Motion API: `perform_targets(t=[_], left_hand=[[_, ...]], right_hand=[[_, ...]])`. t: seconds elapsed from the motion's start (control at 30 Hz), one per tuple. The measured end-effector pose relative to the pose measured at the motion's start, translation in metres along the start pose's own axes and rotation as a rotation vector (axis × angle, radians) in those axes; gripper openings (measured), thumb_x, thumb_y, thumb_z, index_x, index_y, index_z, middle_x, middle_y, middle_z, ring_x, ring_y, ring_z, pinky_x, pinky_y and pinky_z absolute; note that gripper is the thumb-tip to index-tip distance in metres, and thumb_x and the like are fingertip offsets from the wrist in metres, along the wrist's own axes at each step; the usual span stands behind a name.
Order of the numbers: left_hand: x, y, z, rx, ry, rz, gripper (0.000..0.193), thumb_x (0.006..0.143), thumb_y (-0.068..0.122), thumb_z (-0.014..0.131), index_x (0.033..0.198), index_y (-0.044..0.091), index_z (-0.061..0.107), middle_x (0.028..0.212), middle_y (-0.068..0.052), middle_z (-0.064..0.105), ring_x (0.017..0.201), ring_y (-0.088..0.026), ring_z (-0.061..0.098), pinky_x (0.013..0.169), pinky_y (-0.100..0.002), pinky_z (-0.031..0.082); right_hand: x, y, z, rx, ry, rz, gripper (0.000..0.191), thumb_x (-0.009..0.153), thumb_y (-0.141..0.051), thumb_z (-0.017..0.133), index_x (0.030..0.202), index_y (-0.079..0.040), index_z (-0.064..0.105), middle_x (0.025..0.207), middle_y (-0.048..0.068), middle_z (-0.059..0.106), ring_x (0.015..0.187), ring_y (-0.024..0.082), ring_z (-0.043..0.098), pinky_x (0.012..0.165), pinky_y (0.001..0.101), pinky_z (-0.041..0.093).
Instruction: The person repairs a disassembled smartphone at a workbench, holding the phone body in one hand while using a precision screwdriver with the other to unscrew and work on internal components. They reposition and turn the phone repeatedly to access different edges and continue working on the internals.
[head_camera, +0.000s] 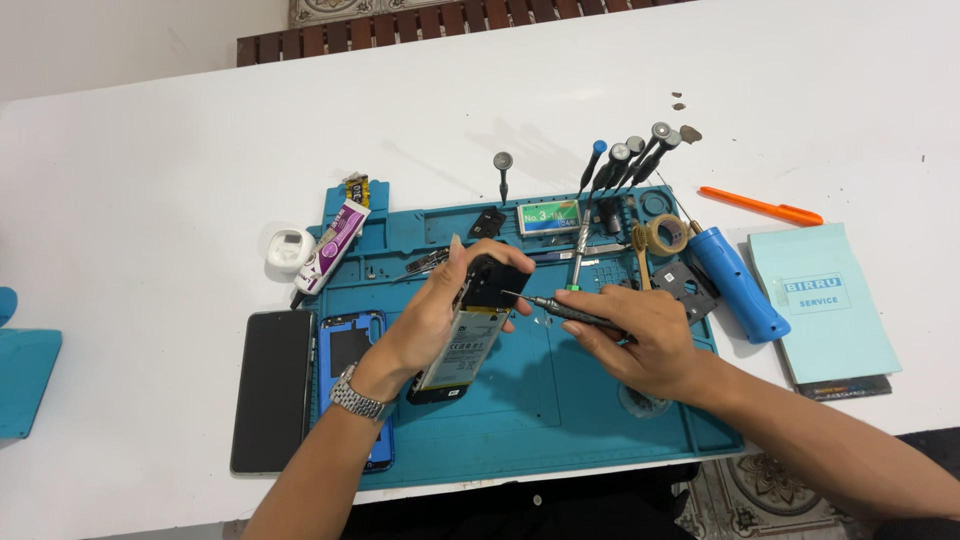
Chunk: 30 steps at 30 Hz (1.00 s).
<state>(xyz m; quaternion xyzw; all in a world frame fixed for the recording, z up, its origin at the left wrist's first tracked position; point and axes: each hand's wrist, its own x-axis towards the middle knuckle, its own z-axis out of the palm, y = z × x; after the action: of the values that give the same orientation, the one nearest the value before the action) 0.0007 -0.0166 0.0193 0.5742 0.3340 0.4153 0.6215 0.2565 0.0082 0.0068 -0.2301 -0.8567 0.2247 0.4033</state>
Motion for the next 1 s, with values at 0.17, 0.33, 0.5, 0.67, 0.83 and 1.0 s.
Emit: perform_targets(t=[0.17,0.33,0.5,0.67,0.83,1.0], left_hand=[[0.002,0.001,-0.002,-0.044,0.035,-0.046,0.076,0.103,0.063,0.015,0.122,0.006,0.061,0.109,-0.014,0.066,0.097,-0.022,0.073,0.079,-0.038,0.064],[0.003,0.001,-0.003,-0.138,0.015,-0.128,0.074,0.104,0.06,0.017,0.121,0.004,0.062,0.1,-0.015,0.069,0.092,-0.024,0.074,0.074,-0.039,0.065],[0.002,-0.002,0.002,-0.276,-0.011,-0.303,0.07,0.102,0.059,0.02,0.121,0.005,0.062,0.095,-0.015,0.07,0.089,-0.025,0.075,0.07,-0.039,0.064],[0.004,-0.008,0.004,-0.258,-0.031,-0.281,0.071,0.103,0.061,0.02,0.121,0.006,0.062,0.095,-0.014,0.07,0.09,-0.025,0.075,0.07,-0.038,0.064],[0.005,-0.011,0.005,-0.218,-0.021,-0.312,0.07,0.102,0.061,0.021,0.121,0.008,0.062,0.094,-0.014,0.071,0.089,-0.024,0.076,0.069,-0.036,0.064],[0.004,-0.012,0.004,-0.227,-0.023,-0.306,0.069,0.102,0.06,0.021,0.122,0.008,0.061,0.095,-0.013,0.07,0.09,-0.024,0.076,0.07,-0.037,0.064]], right_hand=[[0.0,0.0,-0.002,0.016,-0.02,0.01,0.034,0.088,-0.006,0.076,0.121,-0.003,0.067,0.064,0.002,0.055,0.05,0.009,0.05,0.045,0.0268,0.035],[0.001,0.002,-0.003,0.0,0.035,-0.003,0.035,0.088,-0.006,0.076,0.121,-0.003,0.065,0.066,0.002,0.057,0.05,0.008,0.051,0.044,0.0264,0.035],[0.001,0.001,-0.003,-0.003,0.008,-0.013,0.036,0.088,-0.004,0.075,0.123,-0.007,0.066,0.068,0.002,0.059,0.051,0.008,0.052,0.044,0.0255,0.036],[0.002,0.001,-0.002,0.0,-0.017,0.012,0.036,0.088,-0.005,0.076,0.123,-0.007,0.067,0.065,0.002,0.056,0.05,0.009,0.05,0.044,0.0266,0.036],[0.004,0.002,-0.002,-0.009,-0.037,0.016,0.036,0.088,-0.005,0.075,0.122,-0.006,0.067,0.065,0.001,0.055,0.05,0.009,0.051,0.044,0.0266,0.036],[0.004,0.002,-0.001,-0.013,-0.05,0.014,0.036,0.088,-0.005,0.076,0.123,-0.006,0.067,0.065,0.001,0.055,0.05,0.009,0.051,0.044,0.026,0.037]])
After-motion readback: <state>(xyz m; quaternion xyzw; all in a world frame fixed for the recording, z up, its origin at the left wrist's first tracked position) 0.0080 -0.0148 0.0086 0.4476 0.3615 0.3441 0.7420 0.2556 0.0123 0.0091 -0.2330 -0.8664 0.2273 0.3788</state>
